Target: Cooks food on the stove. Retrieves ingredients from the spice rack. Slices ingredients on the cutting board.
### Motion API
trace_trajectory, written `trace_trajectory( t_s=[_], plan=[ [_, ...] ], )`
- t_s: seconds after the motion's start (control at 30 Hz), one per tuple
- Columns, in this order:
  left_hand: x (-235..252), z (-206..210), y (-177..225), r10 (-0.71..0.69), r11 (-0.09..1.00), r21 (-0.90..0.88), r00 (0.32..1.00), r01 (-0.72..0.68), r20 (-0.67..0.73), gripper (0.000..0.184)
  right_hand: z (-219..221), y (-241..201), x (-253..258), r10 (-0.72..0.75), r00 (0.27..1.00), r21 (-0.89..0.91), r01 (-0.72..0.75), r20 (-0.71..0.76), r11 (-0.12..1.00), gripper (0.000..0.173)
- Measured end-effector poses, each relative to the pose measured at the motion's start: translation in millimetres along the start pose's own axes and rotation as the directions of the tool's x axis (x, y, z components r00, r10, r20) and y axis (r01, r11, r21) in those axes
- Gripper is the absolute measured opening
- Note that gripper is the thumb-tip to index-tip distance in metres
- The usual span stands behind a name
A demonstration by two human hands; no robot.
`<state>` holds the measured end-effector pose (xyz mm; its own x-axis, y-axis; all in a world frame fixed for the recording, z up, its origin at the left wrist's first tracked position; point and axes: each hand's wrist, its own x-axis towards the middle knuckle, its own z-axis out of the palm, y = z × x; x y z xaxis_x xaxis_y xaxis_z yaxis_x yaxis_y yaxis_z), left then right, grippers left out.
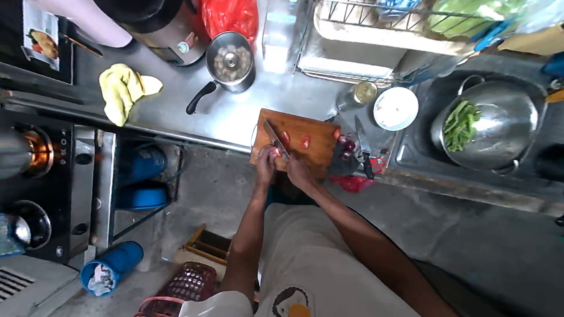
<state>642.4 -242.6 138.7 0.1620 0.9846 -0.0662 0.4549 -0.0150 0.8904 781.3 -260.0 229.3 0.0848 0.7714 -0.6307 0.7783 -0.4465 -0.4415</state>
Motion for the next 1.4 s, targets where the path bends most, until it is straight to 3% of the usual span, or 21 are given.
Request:
trace_trajectory(
  t_s=[0.3, 0.5, 0.63, 0.77, 0.87, 0.97, 1.17, 1.3, 1.4],
  plan=[
    [0, -2, -3, 0.016, 1.0, -0.004, 1.0, -0.016, 0.026, 0.024, 23, 4, 8, 0.021, 0.999, 0.048, -0.019, -0.048, 0.999, 0.033],
    [5, -2, -12, 0.009, 1.0, -0.009, 0.997, -0.008, 0.076, 0.042, 28, -7, 8, -0.005, 0.992, -0.021, 0.003, -0.128, 1.0, 0.03],
    [2, 7, -11, -0.005, 0.999, 0.049, 1.0, 0.005, 0.013, 0.034, 32, -2, 4, -0.006, 0.992, -0.026, 0.003, -0.124, 1.0, 0.026],
    [0, 11, -3, -0.053, 0.997, 0.055, 0.998, 0.056, -0.045, 0.036, 34, 16, -16, -0.018, 0.996, -0.078, 0.011, -0.093, 0.997, 0.033],
    [16, 15, -14, -0.029, 0.999, 0.033, 0.992, 0.033, -0.123, 0.034, 31, 28, -29, -0.015, 0.997, -0.127, 0.006, -0.075, 0.992, 0.032],
    [22, 6, -11, -0.006, 0.992, 0.121, 0.99, 0.023, -0.142, 0.035, 20, 29, -34, 0.003, 0.999, -0.108, -0.006, -0.034, 0.994, 0.028],
    [24, -16, -6, 0.009, 0.99, 0.143, 1.0, -0.007, -0.01, 0.035, 7, 26, -39, 0.044, 0.999, -0.031, -0.044, 0.02, 0.999, 0.032],
    [26, -24, -3, 0.047, 0.989, 0.135, 0.992, -0.062, 0.115, 0.038, -10, 34, -41, 0.035, 0.998, 0.094, -0.029, -0.059, 0.995, 0.036],
    [36, -24, 2, 0.068, 0.976, 0.198, 0.99, -0.093, 0.127, 0.033, -24, 39, -38, 0.037, 0.991, 0.107, -0.023, -0.13, 0.994, 0.036]
  ],
)
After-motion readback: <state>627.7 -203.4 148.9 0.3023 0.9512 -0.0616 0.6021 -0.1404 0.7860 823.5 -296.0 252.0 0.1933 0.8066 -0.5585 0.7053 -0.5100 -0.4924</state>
